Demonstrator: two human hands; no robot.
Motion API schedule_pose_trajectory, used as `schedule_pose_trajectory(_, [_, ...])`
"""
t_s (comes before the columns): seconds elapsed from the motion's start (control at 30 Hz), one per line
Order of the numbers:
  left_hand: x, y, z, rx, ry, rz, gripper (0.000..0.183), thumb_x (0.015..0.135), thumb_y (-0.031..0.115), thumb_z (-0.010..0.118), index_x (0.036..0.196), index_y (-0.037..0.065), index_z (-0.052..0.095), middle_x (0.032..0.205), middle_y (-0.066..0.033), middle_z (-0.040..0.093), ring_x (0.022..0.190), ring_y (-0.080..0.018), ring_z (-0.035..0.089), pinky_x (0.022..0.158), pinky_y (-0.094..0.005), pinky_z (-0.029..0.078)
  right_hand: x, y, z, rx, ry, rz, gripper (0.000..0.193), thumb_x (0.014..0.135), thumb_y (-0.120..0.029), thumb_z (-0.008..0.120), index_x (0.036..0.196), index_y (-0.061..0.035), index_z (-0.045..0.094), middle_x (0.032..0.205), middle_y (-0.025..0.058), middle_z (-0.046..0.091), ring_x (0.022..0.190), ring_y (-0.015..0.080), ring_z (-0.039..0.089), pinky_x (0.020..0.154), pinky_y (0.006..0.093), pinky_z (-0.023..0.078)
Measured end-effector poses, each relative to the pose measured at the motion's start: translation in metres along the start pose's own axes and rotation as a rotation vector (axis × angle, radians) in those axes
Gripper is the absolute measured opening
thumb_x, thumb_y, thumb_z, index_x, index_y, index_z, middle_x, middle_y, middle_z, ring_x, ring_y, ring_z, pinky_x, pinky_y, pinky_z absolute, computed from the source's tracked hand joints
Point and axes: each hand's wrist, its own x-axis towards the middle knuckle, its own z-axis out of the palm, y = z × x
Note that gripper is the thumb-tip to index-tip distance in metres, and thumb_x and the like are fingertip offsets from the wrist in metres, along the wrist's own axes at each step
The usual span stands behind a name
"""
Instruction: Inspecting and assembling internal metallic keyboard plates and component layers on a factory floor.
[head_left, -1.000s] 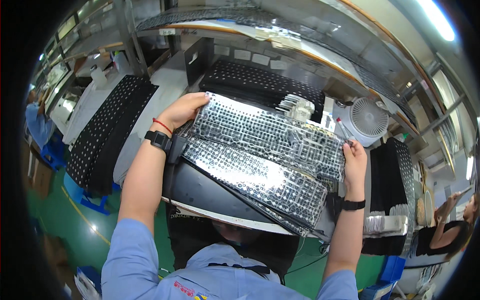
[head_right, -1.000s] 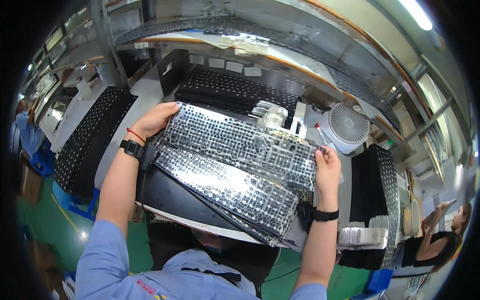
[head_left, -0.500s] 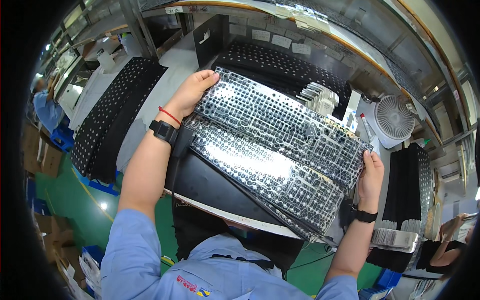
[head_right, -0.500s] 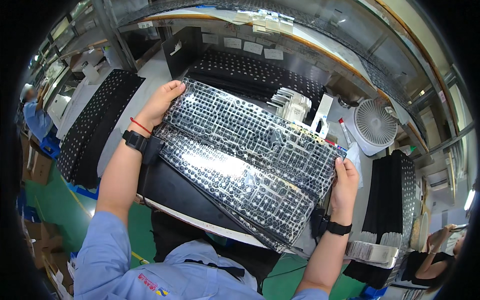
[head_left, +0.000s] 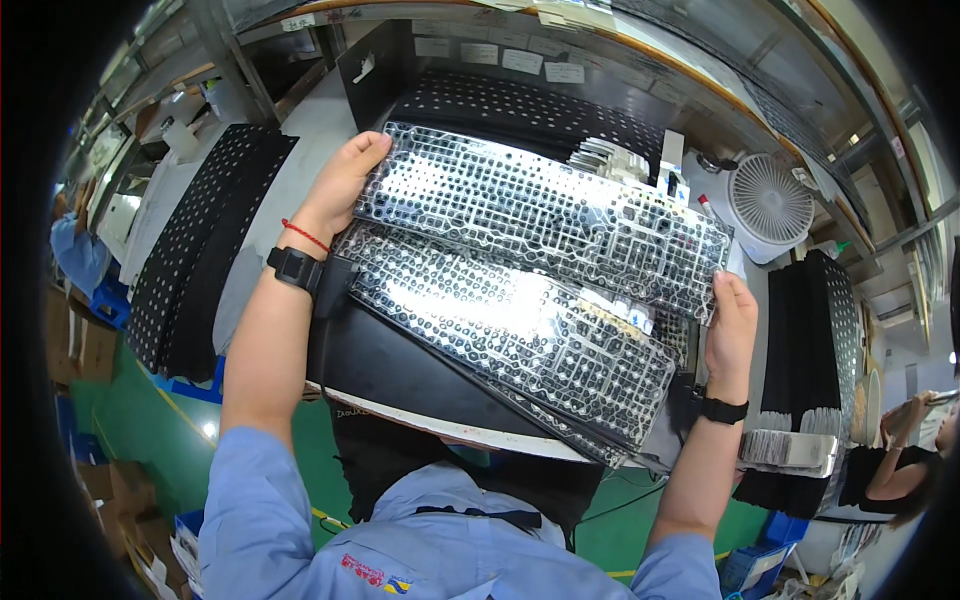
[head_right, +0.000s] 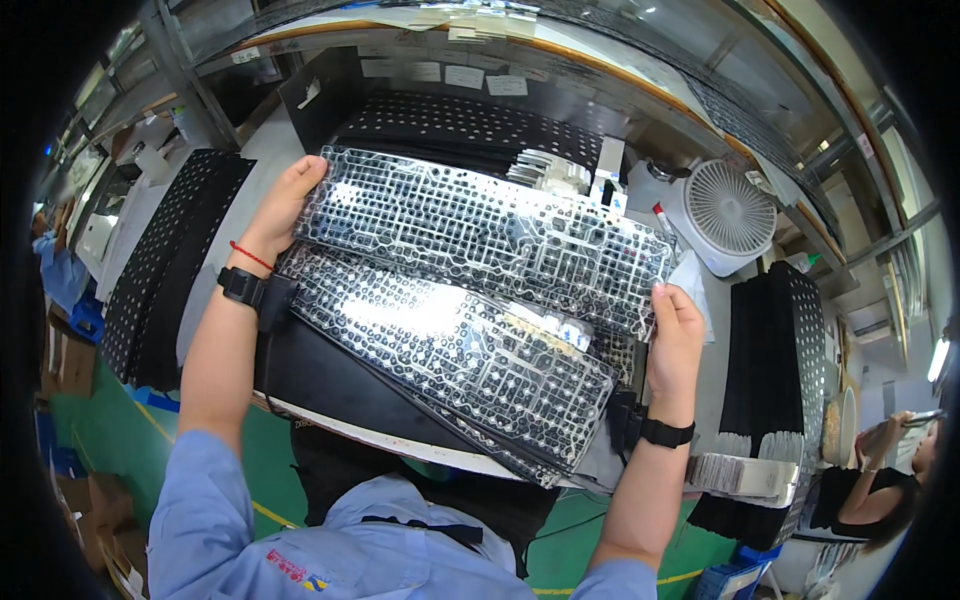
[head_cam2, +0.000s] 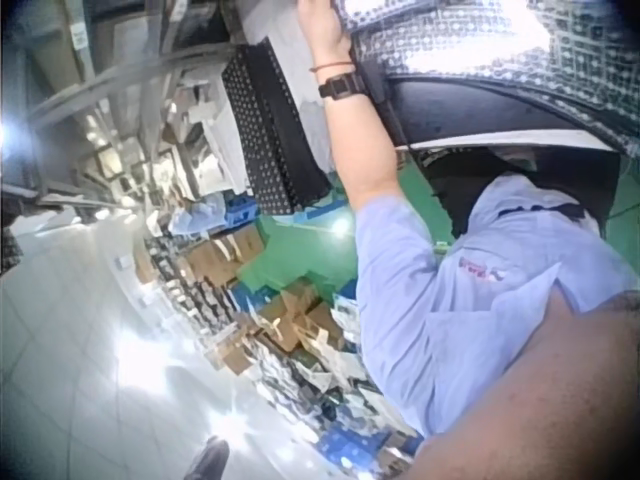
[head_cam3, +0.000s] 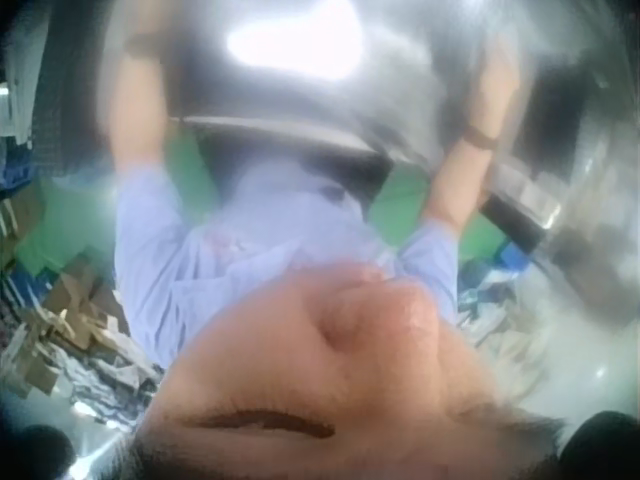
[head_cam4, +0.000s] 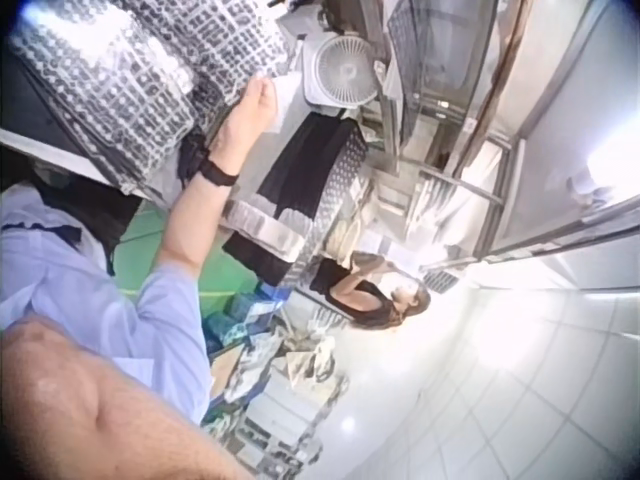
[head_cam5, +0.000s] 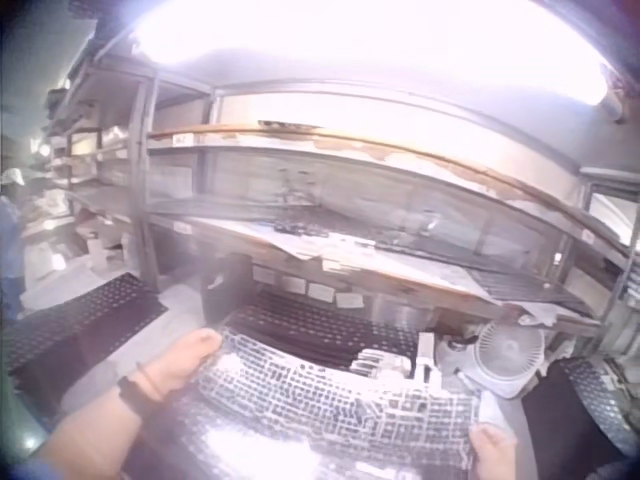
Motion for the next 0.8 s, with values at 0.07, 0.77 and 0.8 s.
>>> schedule_pose_trajectory(0.07, [-0.001,0.001,0.002,0.004,0.008,-0.017,0.02,0.1,0.023,0.054,0.1,0.005,0.06,0.09,0.0009,0.066,0.077,-0.0047,0.06,0.071,-0.0217,0.05,0.002,0.002,-0.006,-0.054,-0.038,-0.008,0.017,0.099,-0.014,0.056,0.095,-0.0005,0.065,0.08,-0.0055,0.06,0.069,0.0008,0.049,0.062,0.0186,0.038])
schedule_pose_trajectory(0.77, [-0.005,0.009,-0.024,-0.035,-0.051,0.097,0.022,0.1,0.028,0.053,0.097,0.009,0.064,0.069,0.005,0.059,0.048,-0.0019,0.04,0.046,-0.0161,0.028,-0.005,-0.008,-0.007,-0.091,0.064,-0.113,0.02,0.098,-0.019,0.059,0.096,-0.0008,0.065,0.066,-0.0058,0.053,0.052,0.0014,0.041,0.047,0.0173,0.03])
schedule_pose_trajectory(0.8, [-0.004,0.009,-0.025,-0.045,-0.085,0.142,0.025,0.101,0.03,0.052,0.097,0.009,0.064,0.068,0.005,0.057,0.049,-0.0022,0.039,0.046,-0.0164,0.028,-0.006,-0.009,-0.007,-0.077,0.07,-0.152,0.021,0.098,-0.021,0.058,0.098,-0.0004,0.064,0.066,-0.0047,0.054,0.052,0.0023,0.042,0.048,0.0172,0.031])
